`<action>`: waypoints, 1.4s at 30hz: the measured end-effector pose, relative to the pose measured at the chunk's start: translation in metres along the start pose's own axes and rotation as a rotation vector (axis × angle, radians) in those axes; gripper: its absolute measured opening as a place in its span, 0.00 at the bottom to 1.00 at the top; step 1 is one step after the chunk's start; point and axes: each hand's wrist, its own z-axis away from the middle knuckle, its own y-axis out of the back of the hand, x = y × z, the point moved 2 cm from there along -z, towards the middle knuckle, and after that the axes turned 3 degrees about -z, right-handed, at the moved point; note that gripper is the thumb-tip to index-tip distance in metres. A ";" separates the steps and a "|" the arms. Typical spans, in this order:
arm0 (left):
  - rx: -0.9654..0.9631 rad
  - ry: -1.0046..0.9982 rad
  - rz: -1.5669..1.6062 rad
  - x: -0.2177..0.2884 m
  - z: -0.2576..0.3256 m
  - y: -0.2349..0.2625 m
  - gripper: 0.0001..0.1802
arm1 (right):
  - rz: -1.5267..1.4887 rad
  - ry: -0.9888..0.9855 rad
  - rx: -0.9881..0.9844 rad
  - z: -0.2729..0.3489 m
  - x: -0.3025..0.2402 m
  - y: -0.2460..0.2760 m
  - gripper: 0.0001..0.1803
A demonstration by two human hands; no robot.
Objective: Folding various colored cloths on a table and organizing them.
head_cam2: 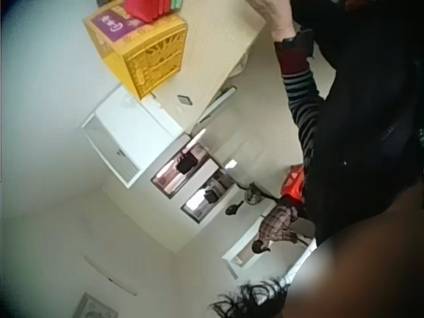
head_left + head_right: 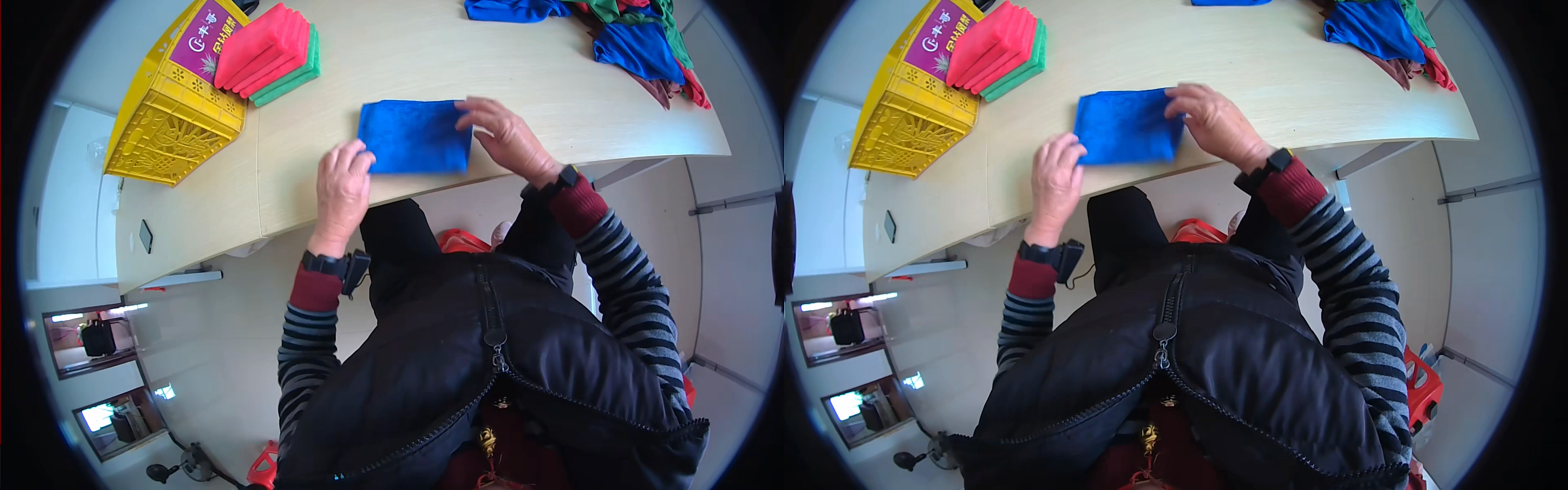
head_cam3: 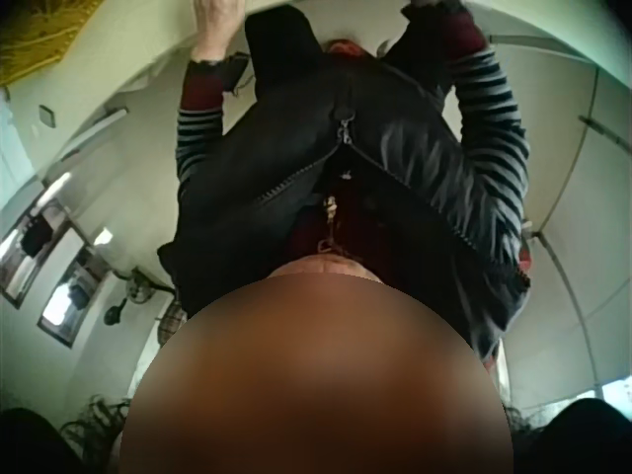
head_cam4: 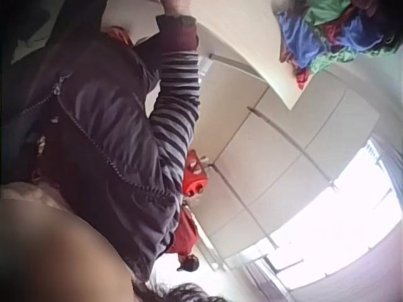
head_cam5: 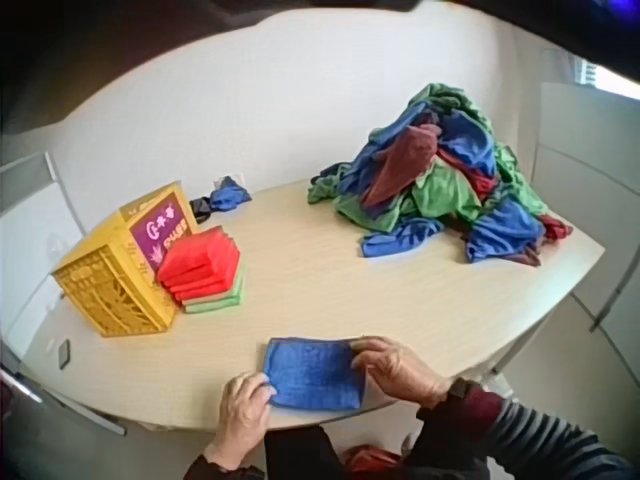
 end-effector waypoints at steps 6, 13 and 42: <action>0.006 0.180 0.149 -0.004 0.033 -0.009 0.17 | 0.031 -0.155 -0.092 0.015 -0.008 0.001 0.14; -0.018 0.041 0.108 0.011 -0.037 -0.041 0.19 | 0.261 -0.058 0.013 -0.021 -0.062 -0.060 0.25; -0.171 1.143 1.666 0.043 0.094 -0.025 0.21 | 0.271 -0.107 -0.180 -0.001 -0.070 -0.087 0.36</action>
